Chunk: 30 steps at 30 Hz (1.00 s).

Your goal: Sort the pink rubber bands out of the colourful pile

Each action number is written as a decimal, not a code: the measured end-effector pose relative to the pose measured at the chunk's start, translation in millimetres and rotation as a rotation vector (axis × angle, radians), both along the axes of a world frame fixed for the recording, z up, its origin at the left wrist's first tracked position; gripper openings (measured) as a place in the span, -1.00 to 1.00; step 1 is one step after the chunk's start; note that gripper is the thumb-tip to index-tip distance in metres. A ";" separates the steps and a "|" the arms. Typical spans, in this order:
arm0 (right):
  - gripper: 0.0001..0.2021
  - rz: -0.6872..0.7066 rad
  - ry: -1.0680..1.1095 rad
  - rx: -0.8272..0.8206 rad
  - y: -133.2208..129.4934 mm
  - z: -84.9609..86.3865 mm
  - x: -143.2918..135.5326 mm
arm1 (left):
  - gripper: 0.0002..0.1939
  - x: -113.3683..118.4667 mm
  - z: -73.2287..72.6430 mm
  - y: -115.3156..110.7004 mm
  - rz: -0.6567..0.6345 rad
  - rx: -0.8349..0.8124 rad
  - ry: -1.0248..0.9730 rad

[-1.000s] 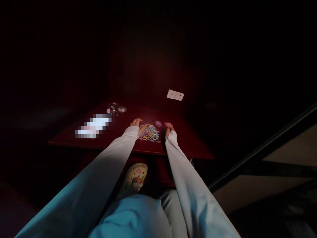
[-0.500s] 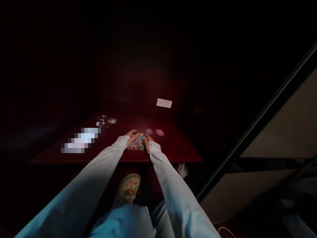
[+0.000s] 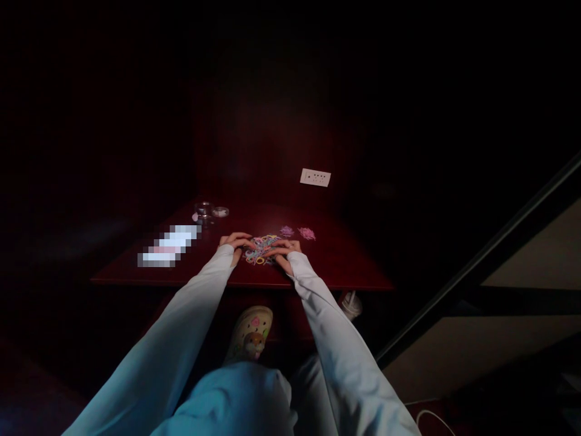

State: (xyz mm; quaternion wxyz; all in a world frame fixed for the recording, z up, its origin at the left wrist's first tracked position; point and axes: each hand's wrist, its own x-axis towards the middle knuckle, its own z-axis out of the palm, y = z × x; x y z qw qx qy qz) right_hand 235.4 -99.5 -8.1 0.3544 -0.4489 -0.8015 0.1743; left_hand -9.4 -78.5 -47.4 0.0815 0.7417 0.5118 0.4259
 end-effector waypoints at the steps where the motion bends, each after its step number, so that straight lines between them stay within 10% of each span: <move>1: -0.74 0.013 -0.049 0.000 -2.2 0.1 -1.8 | -0.52 0.5 0.3 1.4 -0.002 -0.001 -0.002; 11: -0.78 -0.201 0.070 0.017 5.6 -1.8 -1.8 | -0.77 1.8 -1.3 3.6 -0.002 -0.041 0.054; 30: -0.88 -0.110 -0.048 0.019 -3.5 -16.5 20.6 | -0.82 4.6 13.4 -11.0 -0.127 -0.026 -0.052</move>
